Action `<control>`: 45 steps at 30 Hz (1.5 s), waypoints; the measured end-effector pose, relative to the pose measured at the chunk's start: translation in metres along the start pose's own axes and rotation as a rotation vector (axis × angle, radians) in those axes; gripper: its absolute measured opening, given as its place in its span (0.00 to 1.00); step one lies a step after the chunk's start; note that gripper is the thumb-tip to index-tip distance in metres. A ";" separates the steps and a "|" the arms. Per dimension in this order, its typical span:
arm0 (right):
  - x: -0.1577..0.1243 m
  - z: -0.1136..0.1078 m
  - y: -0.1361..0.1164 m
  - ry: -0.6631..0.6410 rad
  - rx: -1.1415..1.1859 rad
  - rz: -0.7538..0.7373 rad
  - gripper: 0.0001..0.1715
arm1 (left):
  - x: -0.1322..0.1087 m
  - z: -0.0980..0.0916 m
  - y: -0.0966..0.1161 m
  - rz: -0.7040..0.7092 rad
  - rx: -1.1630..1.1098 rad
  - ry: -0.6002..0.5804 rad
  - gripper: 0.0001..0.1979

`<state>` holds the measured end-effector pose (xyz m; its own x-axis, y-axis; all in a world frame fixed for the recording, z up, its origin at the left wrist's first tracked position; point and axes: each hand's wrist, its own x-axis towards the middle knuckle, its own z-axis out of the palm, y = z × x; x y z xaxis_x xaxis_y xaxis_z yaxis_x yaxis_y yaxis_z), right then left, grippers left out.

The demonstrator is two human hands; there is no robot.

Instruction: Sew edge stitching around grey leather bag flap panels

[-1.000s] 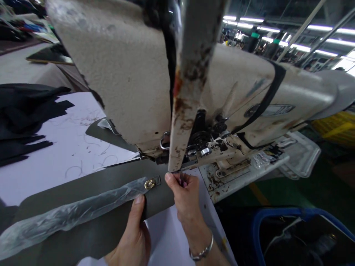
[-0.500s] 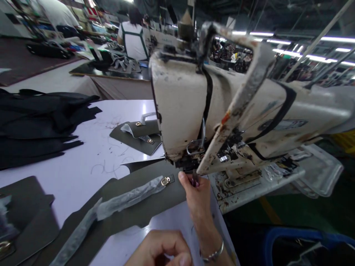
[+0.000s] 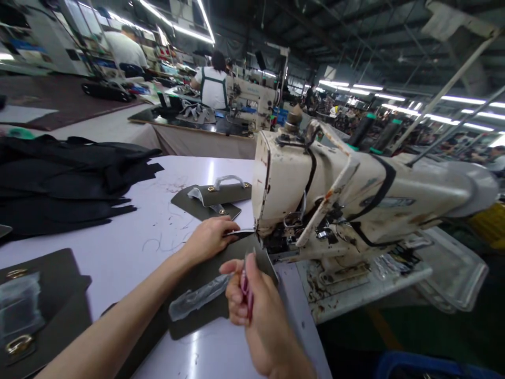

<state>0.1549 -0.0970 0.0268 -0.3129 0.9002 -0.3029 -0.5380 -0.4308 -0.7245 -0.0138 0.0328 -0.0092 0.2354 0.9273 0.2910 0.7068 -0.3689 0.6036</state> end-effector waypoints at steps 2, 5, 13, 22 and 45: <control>0.015 0.005 -0.001 -0.052 0.248 0.134 0.31 | -0.008 -0.005 0.004 0.024 0.140 0.019 0.12; 0.033 0.008 -0.004 -0.032 0.471 0.212 0.25 | -0.022 -0.015 0.006 0.026 0.377 0.165 0.16; 0.050 0.020 0.004 -0.023 0.729 0.210 0.27 | -0.043 -0.021 0.012 0.075 0.497 0.346 0.14; 0.063 0.024 -0.003 0.110 0.761 0.151 0.23 | -0.042 -0.027 0.007 0.091 0.556 0.347 0.13; 0.006 -0.073 -0.009 0.416 -1.033 -0.498 0.11 | -0.153 0.122 0.094 -0.153 -0.531 -0.134 0.18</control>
<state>0.2156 -0.0831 -0.0135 0.1261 0.9858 0.1106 0.4075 0.0502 -0.9118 0.0977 -0.1354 -0.0876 0.2637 0.9599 0.0955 0.3156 -0.1794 0.9318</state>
